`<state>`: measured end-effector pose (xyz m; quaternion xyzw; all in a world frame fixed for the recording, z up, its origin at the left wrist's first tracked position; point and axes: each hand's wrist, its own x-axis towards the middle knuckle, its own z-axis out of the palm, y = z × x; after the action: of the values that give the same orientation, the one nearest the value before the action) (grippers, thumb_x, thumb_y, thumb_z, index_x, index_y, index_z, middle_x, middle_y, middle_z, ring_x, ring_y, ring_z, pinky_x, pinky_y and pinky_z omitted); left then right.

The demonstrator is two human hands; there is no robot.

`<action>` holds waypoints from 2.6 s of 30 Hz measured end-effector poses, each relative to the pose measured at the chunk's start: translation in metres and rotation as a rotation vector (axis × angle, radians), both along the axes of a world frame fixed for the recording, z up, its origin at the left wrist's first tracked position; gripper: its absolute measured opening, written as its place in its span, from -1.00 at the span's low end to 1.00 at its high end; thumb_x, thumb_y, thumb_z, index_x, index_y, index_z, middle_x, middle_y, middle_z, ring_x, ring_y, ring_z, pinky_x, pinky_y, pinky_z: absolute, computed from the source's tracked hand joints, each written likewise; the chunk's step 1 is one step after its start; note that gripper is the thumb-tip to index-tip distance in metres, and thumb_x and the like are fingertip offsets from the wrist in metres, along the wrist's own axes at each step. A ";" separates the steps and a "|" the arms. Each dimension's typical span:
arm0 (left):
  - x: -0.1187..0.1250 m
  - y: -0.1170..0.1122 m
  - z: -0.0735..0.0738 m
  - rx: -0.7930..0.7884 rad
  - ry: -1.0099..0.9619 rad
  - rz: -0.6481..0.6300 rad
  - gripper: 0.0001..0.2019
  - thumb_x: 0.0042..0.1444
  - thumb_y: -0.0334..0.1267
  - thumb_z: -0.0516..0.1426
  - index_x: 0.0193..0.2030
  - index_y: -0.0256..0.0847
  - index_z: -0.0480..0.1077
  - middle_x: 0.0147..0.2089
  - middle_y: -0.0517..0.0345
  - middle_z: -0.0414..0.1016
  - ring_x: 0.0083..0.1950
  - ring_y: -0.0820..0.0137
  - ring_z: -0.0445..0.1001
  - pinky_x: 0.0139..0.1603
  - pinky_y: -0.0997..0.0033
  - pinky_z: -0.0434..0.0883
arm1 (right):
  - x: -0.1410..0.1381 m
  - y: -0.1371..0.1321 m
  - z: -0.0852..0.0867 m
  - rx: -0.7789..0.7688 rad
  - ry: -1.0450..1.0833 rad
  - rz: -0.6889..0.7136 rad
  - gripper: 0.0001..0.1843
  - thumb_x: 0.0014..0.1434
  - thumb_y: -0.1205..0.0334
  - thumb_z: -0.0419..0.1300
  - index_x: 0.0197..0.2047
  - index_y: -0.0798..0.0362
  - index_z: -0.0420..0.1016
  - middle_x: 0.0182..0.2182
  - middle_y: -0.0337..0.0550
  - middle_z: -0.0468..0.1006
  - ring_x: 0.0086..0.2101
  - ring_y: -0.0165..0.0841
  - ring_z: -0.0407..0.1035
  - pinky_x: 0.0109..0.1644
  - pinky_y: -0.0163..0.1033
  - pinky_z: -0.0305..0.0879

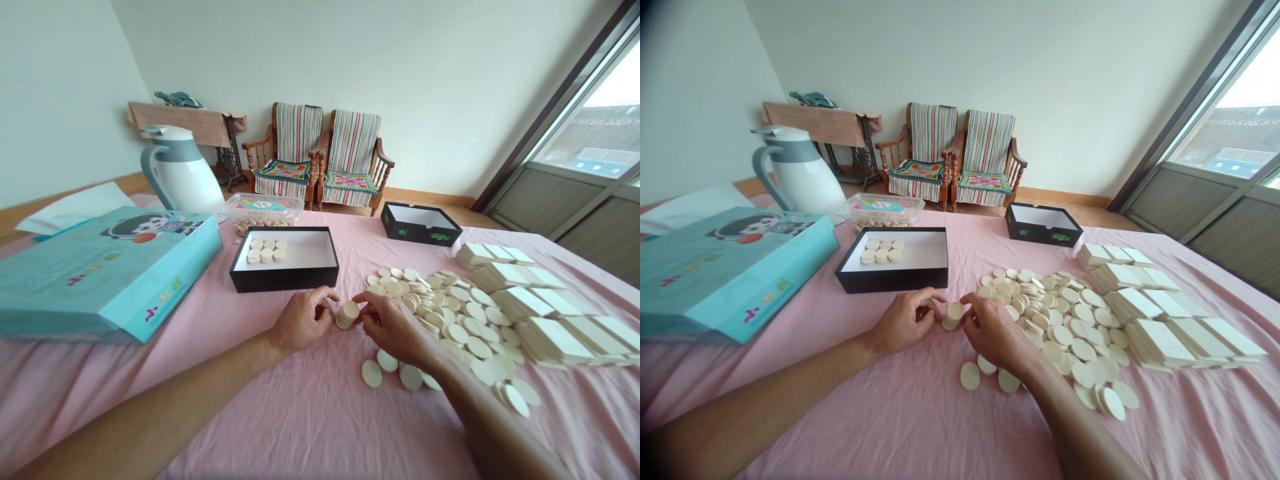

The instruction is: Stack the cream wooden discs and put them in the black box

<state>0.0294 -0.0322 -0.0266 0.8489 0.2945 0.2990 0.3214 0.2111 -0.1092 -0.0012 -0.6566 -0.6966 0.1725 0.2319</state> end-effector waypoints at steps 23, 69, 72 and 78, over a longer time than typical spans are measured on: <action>-0.002 0.004 -0.004 0.035 -0.179 0.179 -0.78 0.03 -0.50 0.01 -0.21 -0.21 0.35 -0.40 0.21 0.53 -0.42 0.48 0.50 -0.37 0.55 0.37 | -0.009 0.013 -0.002 0.032 -0.165 0.203 -0.45 -0.02 0.32 0.25 0.07 0.08 0.26 -0.10 -0.02 0.45 -0.06 -0.21 0.32 -0.01 -0.14 0.20; -0.112 0.034 0.014 0.420 -0.192 0.589 -0.69 0.02 -0.44 0.05 -0.07 -0.20 0.37 0.00 0.01 0.31 0.08 0.22 0.31 -0.03 0.25 0.39 | -0.054 0.071 0.093 0.094 -0.351 0.273 -0.82 -0.12 0.42 0.13 -0.35 0.12 0.42 -0.39 -0.12 0.48 -0.39 -0.40 0.31 -0.33 -0.35 0.14; -0.117 0.046 0.000 0.254 -0.225 0.625 -0.62 -0.03 -0.44 0.07 -0.01 -0.21 0.32 0.00 0.01 0.31 0.05 0.23 0.34 -0.05 0.23 0.42 | -0.086 0.105 0.100 0.058 -0.389 0.303 -0.77 -0.13 0.38 0.15 -0.31 0.16 0.46 -0.35 -0.06 0.52 -0.35 -0.36 0.36 -0.34 -0.37 0.17; -0.118 0.053 -0.015 -0.079 -0.414 0.532 -0.39 0.00 -0.42 0.08 0.23 -0.19 0.06 0.16 -0.05 0.28 0.11 0.26 0.36 0.05 0.19 0.39 | -0.148 0.165 0.077 -0.105 -0.522 0.469 -0.67 -0.13 0.34 0.18 -0.22 0.25 0.50 -0.27 0.08 0.57 -0.28 -0.23 0.44 -0.36 -0.35 0.24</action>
<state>-0.0890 0.0205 -0.0417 0.6505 0.4454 0.5268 0.3176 0.0633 0.0556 0.0754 -0.5117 -0.8544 0.0831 -0.0342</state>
